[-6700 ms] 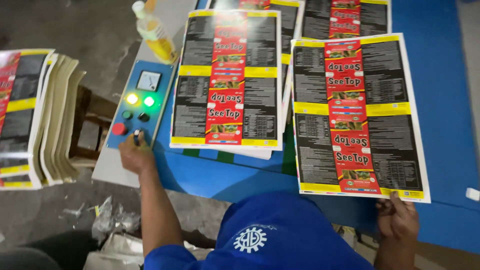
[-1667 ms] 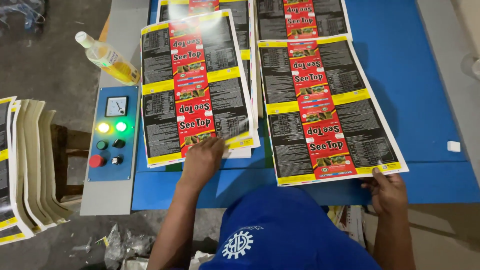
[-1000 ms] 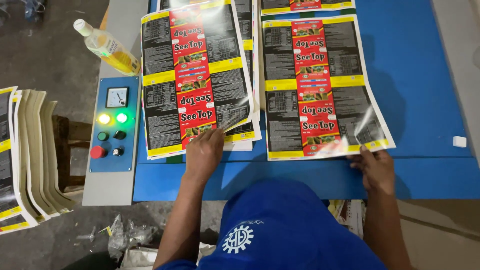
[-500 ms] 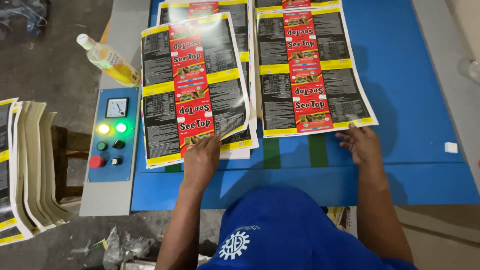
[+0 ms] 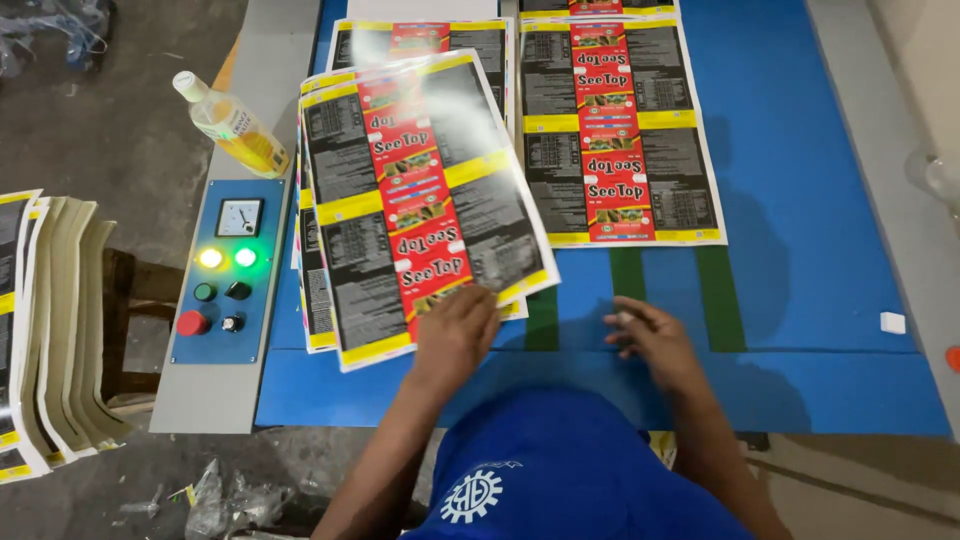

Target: Feeding printed sheets of labels into a laminating or coating machine and adjusting their alignment as they enter.

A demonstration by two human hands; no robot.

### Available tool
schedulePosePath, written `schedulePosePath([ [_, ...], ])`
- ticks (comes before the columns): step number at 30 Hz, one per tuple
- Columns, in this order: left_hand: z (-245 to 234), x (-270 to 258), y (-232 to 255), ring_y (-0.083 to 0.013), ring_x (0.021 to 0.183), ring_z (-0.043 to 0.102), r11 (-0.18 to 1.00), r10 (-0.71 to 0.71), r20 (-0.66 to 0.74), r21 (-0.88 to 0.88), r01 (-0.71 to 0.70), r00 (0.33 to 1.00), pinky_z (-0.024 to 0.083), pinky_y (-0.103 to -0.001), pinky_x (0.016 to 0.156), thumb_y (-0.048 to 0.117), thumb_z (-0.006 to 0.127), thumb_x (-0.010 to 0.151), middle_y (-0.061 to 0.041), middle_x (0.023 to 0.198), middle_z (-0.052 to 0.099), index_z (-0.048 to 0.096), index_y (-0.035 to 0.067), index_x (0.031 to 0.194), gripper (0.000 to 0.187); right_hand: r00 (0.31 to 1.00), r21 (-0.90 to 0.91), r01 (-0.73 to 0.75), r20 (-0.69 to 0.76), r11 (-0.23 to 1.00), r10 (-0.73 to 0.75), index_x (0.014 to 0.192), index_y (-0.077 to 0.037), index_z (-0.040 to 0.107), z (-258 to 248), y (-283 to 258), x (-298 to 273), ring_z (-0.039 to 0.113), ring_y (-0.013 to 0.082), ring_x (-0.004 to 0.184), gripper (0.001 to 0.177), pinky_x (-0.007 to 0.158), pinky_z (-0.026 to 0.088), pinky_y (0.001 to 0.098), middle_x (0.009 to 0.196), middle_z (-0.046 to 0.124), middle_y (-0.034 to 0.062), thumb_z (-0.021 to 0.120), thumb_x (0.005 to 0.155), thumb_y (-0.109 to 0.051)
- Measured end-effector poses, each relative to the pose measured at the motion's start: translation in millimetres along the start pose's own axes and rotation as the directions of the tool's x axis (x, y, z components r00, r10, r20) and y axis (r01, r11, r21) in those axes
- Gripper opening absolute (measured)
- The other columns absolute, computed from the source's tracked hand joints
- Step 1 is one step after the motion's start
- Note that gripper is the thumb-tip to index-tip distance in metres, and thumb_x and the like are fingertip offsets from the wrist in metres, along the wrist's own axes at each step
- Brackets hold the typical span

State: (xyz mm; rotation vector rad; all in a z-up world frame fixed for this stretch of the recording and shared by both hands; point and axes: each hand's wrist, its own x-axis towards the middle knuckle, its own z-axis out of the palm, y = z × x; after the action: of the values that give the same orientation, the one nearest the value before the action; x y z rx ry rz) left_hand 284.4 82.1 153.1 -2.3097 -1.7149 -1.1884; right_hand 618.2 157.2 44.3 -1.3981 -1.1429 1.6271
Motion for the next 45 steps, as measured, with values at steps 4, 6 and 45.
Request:
schedulePosePath([
  [4,28,-3,17,-0.0344,0.106,0.069,0.997,0.070,0.087,-0.030,-0.068,0.994,0.055,-0.046,0.090,0.014,0.073,0.088,-0.014,0.114,0.070,0.070,0.003,0.102,0.018,0.972,-0.133,0.069,0.233,0.989,-0.036,0.135,-0.006,0.064,49,-24,-10,0.073,0.0192,0.089,0.043,0.067,0.057,0.0301,0.116,0.077,0.0123,0.064,0.095,-0.023],
  [6,38,-7,21,-0.0344,0.109,0.068,0.996,0.086,0.119,-0.035,-0.082,0.989,0.053,-0.046,0.092,0.016,0.073,0.089,-0.014,0.115,0.070,0.070,0.003,0.102,0.019,0.959,-0.132,0.078,0.282,0.988,-0.038,0.131,-0.005,0.065,55,-15,-4,0.073,0.0186,0.089,0.041,0.066,0.057,0.0304,0.113,0.077,0.0124,0.065,0.095,-0.023],
  [45,-34,-20,-77,-0.0330,0.104,0.071,0.956,-0.077,0.191,0.292,0.018,0.979,0.057,-0.043,0.085,0.015,0.073,0.089,-0.015,0.114,0.072,0.071,0.004,0.113,0.027,0.944,0.321,0.161,-0.325,0.933,-0.051,0.131,-0.006,0.061,-152,64,-70,0.071,0.0171,0.084,0.024,0.068,0.056,0.0325,0.106,0.072,0.0089,0.060,0.107,-0.013],
])
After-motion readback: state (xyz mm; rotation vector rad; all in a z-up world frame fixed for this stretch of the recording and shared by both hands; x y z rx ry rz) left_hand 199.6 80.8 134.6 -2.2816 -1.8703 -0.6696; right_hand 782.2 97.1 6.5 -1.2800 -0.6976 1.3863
